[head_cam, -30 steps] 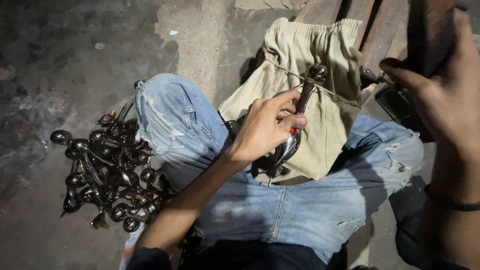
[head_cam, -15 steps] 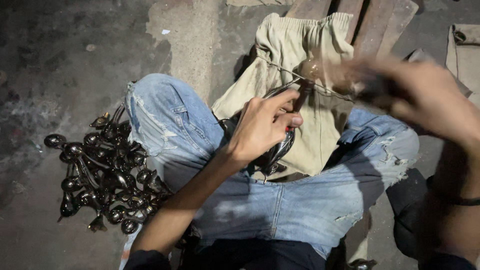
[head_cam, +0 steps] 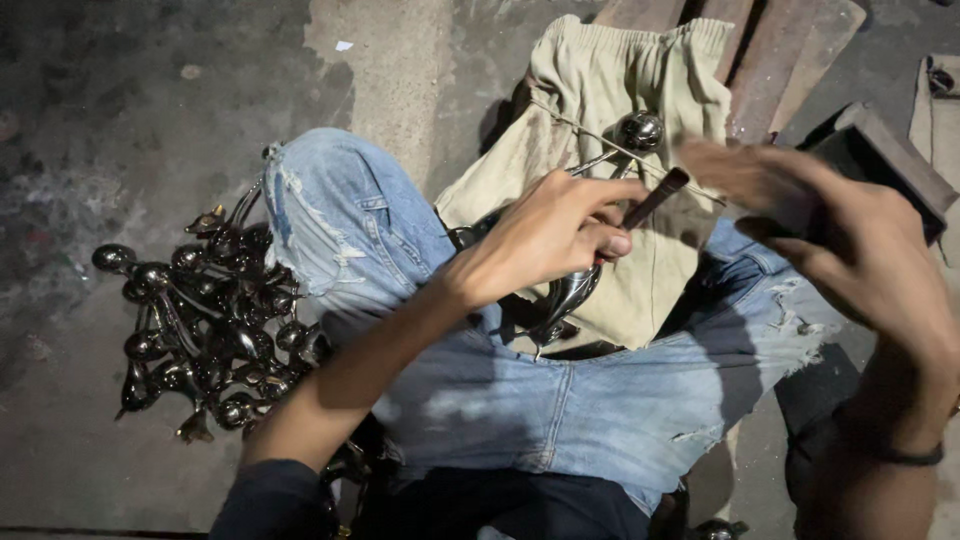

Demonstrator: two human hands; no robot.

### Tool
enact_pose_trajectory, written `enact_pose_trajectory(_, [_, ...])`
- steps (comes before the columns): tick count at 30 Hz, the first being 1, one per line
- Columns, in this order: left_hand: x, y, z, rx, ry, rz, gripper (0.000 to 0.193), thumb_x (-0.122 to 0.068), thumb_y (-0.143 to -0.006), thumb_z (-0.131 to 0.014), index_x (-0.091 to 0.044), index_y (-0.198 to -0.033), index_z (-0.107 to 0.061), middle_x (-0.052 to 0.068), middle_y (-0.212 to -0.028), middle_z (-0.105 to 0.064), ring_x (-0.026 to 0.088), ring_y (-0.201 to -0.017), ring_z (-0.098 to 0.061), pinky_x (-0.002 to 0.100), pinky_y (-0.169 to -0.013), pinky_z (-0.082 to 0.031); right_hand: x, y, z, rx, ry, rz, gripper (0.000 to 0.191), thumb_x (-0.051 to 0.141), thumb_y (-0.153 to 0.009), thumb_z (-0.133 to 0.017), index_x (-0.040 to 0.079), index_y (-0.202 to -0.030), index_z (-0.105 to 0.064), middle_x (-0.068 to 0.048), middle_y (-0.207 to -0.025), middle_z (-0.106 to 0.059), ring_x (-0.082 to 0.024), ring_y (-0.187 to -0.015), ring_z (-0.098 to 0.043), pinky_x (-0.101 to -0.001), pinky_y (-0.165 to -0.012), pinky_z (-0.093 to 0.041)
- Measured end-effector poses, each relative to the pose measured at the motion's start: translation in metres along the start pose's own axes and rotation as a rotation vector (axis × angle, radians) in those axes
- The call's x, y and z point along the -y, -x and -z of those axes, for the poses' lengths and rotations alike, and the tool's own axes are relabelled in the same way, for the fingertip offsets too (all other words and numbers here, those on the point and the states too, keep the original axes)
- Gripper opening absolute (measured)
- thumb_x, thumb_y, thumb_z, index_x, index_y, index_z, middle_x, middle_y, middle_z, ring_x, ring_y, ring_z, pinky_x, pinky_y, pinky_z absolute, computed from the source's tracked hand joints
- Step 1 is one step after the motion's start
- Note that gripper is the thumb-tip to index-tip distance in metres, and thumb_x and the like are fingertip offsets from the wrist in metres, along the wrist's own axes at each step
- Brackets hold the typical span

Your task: The person sits on the floor and uses a hammer to strike a metal figurine held against a cloth-covered support. They repeatedly reposition the figurine and strike different areas to shape or finish the surface.

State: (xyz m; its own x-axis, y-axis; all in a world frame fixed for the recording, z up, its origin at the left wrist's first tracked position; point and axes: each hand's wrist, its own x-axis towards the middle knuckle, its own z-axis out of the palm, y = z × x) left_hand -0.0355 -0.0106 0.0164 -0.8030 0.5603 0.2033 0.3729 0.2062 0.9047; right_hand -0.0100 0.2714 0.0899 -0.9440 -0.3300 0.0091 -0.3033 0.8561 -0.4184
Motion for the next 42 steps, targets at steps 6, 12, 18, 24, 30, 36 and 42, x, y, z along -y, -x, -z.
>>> enact_pose_trajectory(6, [0.011, -0.017, 0.001, 0.195, -0.030, -0.028, 0.049, -0.008, -0.087, -0.072, -0.003, -0.134, -0.061, 0.013, -0.096, -0.079, 0.010, -0.055, -0.073, 0.029, -0.037, -0.050, 0.019, 0.018, -0.022, -0.293, -0.417, -0.069, 0.063, -0.004, -0.083, -0.070, -0.001, -0.143, -0.051, -0.011, -0.123, -0.067, -0.015, -0.107, -0.065, -0.0331, -0.090, -0.055])
enact_pose_trajectory(12, [0.021, -0.037, 0.001, 0.399, -0.088, -0.110, 0.055, -0.014, -0.084, -0.080, -0.006, -0.135, -0.062, 0.005, -0.083, -0.080, 0.012, -0.059, -0.068, 0.030, -0.047, -0.046, 0.006, 0.043, -0.047, -0.272, -0.474, -0.178, 0.064, -0.011, -0.086, -0.068, 0.000, -0.146, -0.048, -0.013, -0.110, -0.064, -0.018, -0.093, -0.067, -0.0340, -0.090, -0.059])
enact_pose_trajectory(18, [0.026, -0.060, 0.012, 0.572, 0.004, -0.200, 0.049, -0.009, -0.089, -0.072, -0.008, -0.137, -0.062, 0.002, -0.080, -0.077, 0.007, -0.054, -0.060, 0.030, -0.044, -0.042, -0.011, 0.055, -0.086, -0.464, -0.207, -0.112, 0.068, -0.019, -0.085, -0.069, -0.001, -0.146, -0.045, -0.022, -0.108, -0.065, -0.028, -0.099, -0.066, -0.0367, -0.089, -0.053])
enact_pose_trajectory(24, [0.025, -0.074, 0.022, 0.744, 0.079, -0.187, 0.047, -0.007, -0.090, -0.068, -0.009, -0.137, -0.064, 0.001, -0.068, -0.069, 0.007, -0.047, -0.046, 0.031, -0.040, -0.033, -0.012, 0.066, -0.105, -0.554, -0.173, -0.174, 0.086, -0.018, -0.077, -0.070, 0.007, -0.153, -0.038, -0.019, -0.103, -0.065, -0.025, -0.090, -0.068, -0.0364, -0.082, -0.057])
enact_pose_trajectory(30, [0.037, -0.089, 0.033, 0.813, 0.174, -0.307, 0.040, -0.005, -0.092, -0.066, -0.006, -0.131, -0.068, -0.003, -0.067, -0.065, 0.006, -0.048, -0.044, 0.031, -0.044, -0.032, -0.020, 0.069, -0.136, -0.868, -0.726, -0.346, 0.064, -0.004, -0.105, -0.076, -0.002, -0.149, -0.030, -0.007, -0.099, -0.059, -0.016, -0.085, -0.061, -0.0306, -0.086, -0.057])
enact_pose_trajectory(36, [0.055, -0.094, 0.026, 0.880, 0.240, -0.310, 0.042, -0.006, -0.089, -0.068, -0.006, -0.131, -0.067, -0.002, -0.059, -0.054, 0.007, -0.048, -0.049, 0.028, -0.046, -0.038, 0.018, 0.063, -0.137, -0.880, -0.458, -0.349, 0.069, -0.002, -0.101, -0.075, 0.009, -0.154, -0.033, -0.010, -0.094, -0.064, -0.018, -0.081, -0.064, -0.0304, -0.075, -0.054])
enact_pose_trajectory(42, [0.062, -0.094, 0.016, 0.844, 0.270, -0.511, 0.044, -0.005, -0.089, -0.069, -0.006, -0.133, -0.065, 0.002, -0.089, -0.069, 0.010, -0.075, -0.065, 0.028, -0.058, -0.047, 0.028, 0.072, -0.155, -0.990, -0.674, -0.338, 0.061, 0.001, -0.100, -0.075, 0.007, -0.150, -0.040, -0.003, -0.098, -0.066, -0.010, -0.086, -0.065, -0.0244, -0.086, -0.054])
